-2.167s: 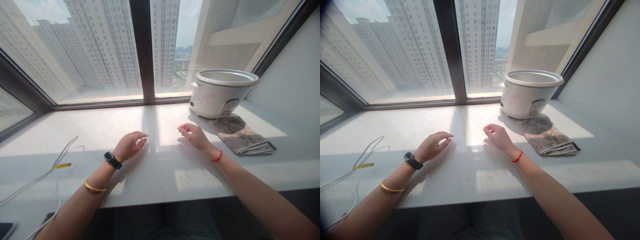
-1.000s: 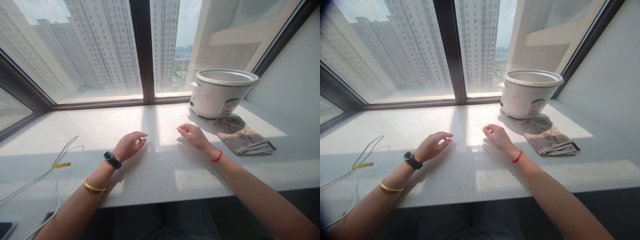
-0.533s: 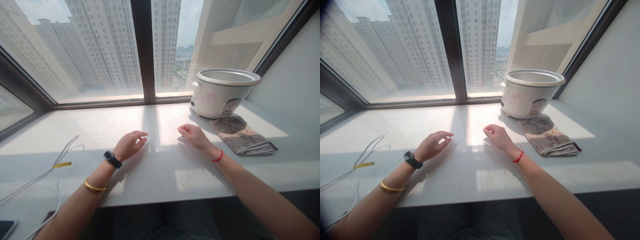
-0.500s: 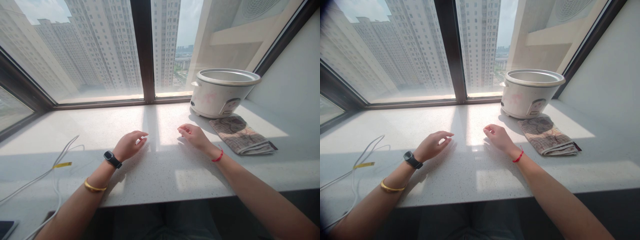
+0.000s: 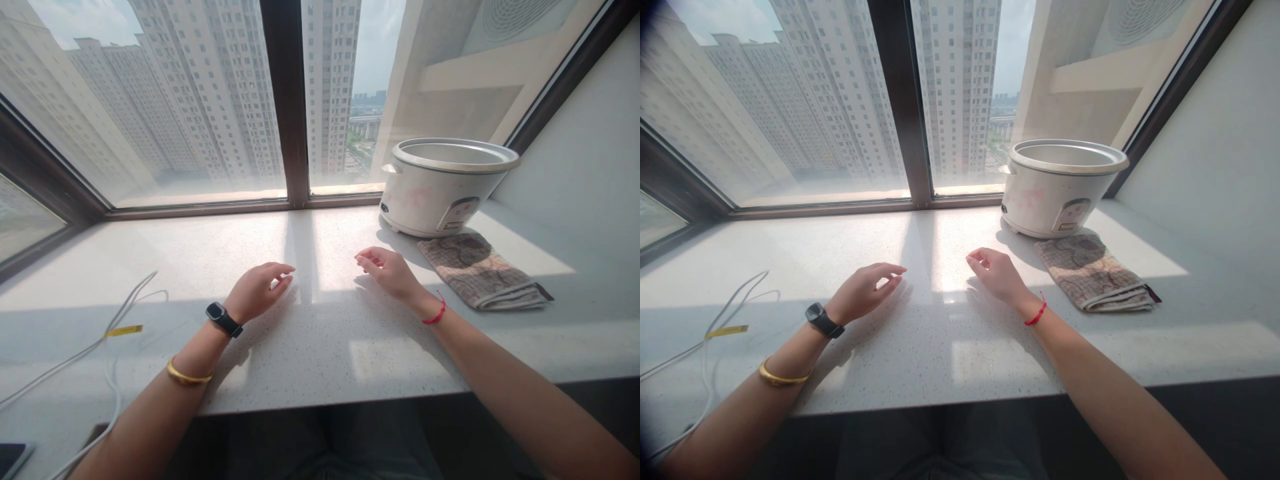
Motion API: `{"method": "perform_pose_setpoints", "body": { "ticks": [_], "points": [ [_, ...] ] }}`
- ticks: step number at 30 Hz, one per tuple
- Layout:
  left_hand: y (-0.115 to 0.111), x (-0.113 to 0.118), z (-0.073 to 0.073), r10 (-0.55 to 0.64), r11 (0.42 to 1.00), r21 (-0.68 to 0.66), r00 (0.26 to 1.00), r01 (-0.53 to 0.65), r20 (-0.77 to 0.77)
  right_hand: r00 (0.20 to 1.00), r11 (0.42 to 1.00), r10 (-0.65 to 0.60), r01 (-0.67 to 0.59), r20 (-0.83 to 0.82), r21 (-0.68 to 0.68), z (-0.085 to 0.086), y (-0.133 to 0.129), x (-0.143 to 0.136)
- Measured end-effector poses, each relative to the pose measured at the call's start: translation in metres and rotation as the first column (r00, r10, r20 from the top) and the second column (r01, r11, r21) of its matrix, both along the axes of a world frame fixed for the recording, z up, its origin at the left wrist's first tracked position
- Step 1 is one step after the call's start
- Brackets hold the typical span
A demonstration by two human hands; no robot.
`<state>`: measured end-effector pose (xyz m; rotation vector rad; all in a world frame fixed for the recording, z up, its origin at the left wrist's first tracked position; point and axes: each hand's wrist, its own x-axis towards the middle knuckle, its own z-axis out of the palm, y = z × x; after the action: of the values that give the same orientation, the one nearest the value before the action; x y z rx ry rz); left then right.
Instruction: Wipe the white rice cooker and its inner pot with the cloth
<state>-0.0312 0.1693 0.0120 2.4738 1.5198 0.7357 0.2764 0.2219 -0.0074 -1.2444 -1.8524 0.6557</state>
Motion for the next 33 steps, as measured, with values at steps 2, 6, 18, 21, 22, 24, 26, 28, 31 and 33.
{"method": "perform_pose_setpoints", "body": {
  "ticks": [2, 6, 18, 21, 22, 24, 26, 28, 31, 33],
  "points": [
    [0.0, 0.0, 0.001, -0.004, 1.0, 0.011, 1.0, 0.004, -0.001, 1.0, 1.0, -0.002, 0.002, -0.004, -0.01, -0.001, 0.0, 0.0],
    [0.0, 0.0, 0.001, -0.005, 1.0, 0.025, 1.0, 0.005, 0.002, 0.999, 0.999, 0.01, -0.008, 0.031, -0.05, -0.002, 0.001, 0.0],
    [0.0, 0.0, 0.001, -0.009, 1.0, -0.012, 1.0, 0.009, -0.01, 0.998, 0.998, 0.032, -0.028, 0.054, -0.064, -0.002, 0.0, -0.001],
    [0.0, 0.001, 0.001, -0.005, 1.0, -0.021, 1.0, 0.004, -0.018, 0.998, 0.999, 0.034, -0.032, 0.057, -0.038, 0.0, -0.001, 0.0],
    [0.0, 0.001, 0.001, -0.007, 1.0, -0.02, 1.0, 0.006, -0.017, 0.998, 0.999, 0.034, -0.033, 0.055, -0.029, 0.001, 0.0, 0.0],
    [0.0, 0.0, 0.001, -0.013, 1.0, -0.007, 1.0, 0.013, -0.01, 0.998, 0.999, 0.031, -0.03, 0.052, -0.01, -0.001, 0.0, 0.0],
    [0.0, 0.0, 0.0, -0.022, 1.0, 0.011, 1.0, 0.022, 0.005, 0.998, 1.0, 0.026, -0.026, 0.052, -0.003, -0.004, 0.001, -0.002],
    [0.002, 0.0, -0.002, -0.022, 0.999, 0.031, 0.999, 0.021, 0.032, 0.997, 0.999, 0.035, -0.034, 0.063, -0.01, -0.005, 0.0, -0.004],
    [0.009, 0.006, -0.002, -0.004, 0.999, 0.032, 0.996, 0.002, 0.086, 0.996, 0.985, 0.004, -0.019, 0.087, 0.169, 0.008, 0.0, 0.002],
    [0.019, 0.018, 0.002, -0.007, 1.0, 0.012, 0.992, 0.006, 0.128, 0.987, 0.872, -0.136, 0.077, 0.089, 0.483, 0.032, 0.005, 0.02]
  ]
}}
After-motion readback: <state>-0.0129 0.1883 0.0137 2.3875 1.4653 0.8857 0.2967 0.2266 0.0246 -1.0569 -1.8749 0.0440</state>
